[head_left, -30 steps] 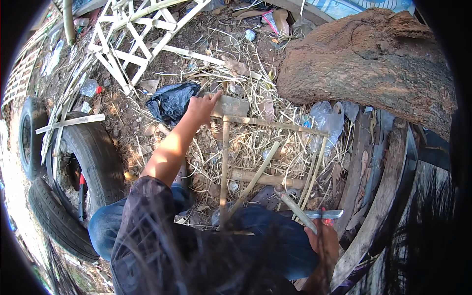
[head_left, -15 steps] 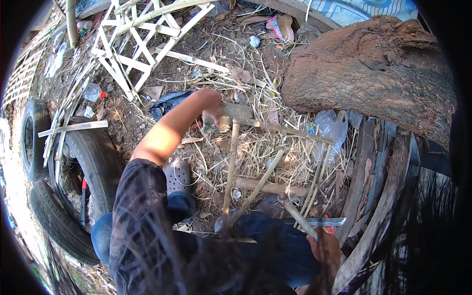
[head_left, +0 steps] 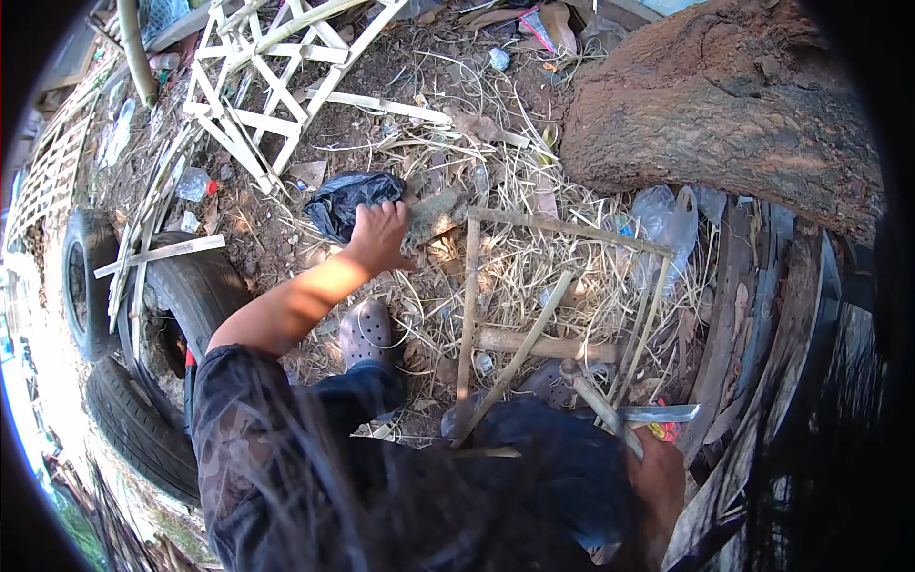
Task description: The person is assembling a bamboo frame by hammering joints together with a hammer while sitting on the ground in a cluttered outdoor workshop.
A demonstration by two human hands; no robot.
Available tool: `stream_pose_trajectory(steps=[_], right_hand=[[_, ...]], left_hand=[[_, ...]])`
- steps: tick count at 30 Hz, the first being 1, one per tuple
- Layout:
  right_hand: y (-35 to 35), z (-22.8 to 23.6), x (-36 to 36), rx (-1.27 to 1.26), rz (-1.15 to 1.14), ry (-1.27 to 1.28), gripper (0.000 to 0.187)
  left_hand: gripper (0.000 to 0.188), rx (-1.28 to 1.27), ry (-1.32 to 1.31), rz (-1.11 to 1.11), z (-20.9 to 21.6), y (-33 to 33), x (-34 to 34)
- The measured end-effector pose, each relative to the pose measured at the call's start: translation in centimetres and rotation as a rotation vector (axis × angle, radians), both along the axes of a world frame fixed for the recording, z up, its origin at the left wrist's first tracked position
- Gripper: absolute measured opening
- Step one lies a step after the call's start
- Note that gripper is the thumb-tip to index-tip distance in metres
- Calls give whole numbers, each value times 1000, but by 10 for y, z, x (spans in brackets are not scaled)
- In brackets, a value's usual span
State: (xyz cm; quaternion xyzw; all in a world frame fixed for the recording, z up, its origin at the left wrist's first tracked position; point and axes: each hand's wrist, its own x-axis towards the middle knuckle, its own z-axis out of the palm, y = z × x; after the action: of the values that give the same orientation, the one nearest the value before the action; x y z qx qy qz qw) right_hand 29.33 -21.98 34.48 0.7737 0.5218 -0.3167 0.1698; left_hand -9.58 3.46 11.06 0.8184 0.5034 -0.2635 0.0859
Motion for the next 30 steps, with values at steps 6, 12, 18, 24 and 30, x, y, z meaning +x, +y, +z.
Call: stream_pose_trajectory(steps=[6,12,18,24,30], right_hand=[[-6,-7,9,-11,110,21,26],[1,-9,3,76,95,69,27],[10,-10,-4,-82,-8,-12,32],[17,-7,-6,-129,-26,-30,34],[11,-6,-3,-150,8,-41,32]], left_hand=[[81,-66,-393,57,-52,29,-26],[81,-455,-391,-20,-20,84,-25],[74,-597,-410,-37,-45,122,-16],[72,-354,-480,51,-41,141,-6],[63,22,-305,-284,-9,75,29]])
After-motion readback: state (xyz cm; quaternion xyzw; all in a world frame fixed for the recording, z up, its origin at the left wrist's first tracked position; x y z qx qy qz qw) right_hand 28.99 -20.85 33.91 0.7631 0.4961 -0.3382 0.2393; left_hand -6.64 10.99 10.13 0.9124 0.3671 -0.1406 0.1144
